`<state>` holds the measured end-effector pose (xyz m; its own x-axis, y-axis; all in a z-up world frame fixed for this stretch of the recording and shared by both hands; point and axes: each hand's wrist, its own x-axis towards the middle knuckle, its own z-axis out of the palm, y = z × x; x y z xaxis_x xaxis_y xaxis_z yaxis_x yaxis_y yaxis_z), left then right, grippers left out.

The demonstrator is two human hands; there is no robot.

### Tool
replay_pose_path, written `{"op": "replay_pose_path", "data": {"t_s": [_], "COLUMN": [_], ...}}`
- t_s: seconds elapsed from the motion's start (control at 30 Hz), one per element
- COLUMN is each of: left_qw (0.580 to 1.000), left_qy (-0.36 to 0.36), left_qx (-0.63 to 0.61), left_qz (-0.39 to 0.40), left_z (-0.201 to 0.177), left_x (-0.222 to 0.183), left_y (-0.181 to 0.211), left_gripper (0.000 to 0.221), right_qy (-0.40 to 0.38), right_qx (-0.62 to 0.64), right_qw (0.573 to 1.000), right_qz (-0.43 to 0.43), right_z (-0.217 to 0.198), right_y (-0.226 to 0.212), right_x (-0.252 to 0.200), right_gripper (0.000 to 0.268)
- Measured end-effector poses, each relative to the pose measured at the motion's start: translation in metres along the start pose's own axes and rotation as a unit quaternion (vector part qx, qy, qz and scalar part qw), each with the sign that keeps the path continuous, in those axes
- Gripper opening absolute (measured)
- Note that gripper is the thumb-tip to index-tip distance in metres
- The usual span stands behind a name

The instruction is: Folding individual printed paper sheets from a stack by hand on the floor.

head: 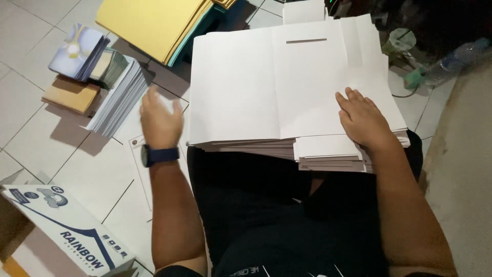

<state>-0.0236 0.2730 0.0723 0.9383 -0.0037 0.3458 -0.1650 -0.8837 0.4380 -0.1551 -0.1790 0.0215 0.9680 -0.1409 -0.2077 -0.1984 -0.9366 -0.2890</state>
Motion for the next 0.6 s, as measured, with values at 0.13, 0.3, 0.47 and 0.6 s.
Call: {"op": "replay_pose_path", "data": {"t_s": [0.13, 0.3, 0.47, 0.6], "left_qw": [0.960, 0.936, 0.953, 0.954], "left_qy": [-0.046, -0.235, -0.214, -0.223], "left_qx": [-0.168, 0.031, -0.001, 0.012], "left_qz": [0.218, 0.261, 0.215, 0.201], "left_z": [0.083, 0.284, 0.188, 0.170], "left_x": [-0.002, 0.064, 0.050, 0.046], "left_y": [0.106, 0.172, 0.181, 0.183], "left_gripper": [0.046, 0.053, 0.056, 0.059], "right_qy": [-0.003, 0.000, 0.052, 0.101], "right_qx": [0.016, 0.010, 0.030, 0.011], "right_qw": [1.000, 1.000, 0.998, 0.995], "right_qz": [-0.008, -0.013, -0.026, 0.011], "right_z": [-0.003, -0.003, 0.000, 0.002], "right_y": [-0.004, 0.002, -0.001, -0.020], "right_x": [-0.002, 0.001, -0.005, -0.010], "right_gripper": [0.059, 0.059, 0.063, 0.061]}}
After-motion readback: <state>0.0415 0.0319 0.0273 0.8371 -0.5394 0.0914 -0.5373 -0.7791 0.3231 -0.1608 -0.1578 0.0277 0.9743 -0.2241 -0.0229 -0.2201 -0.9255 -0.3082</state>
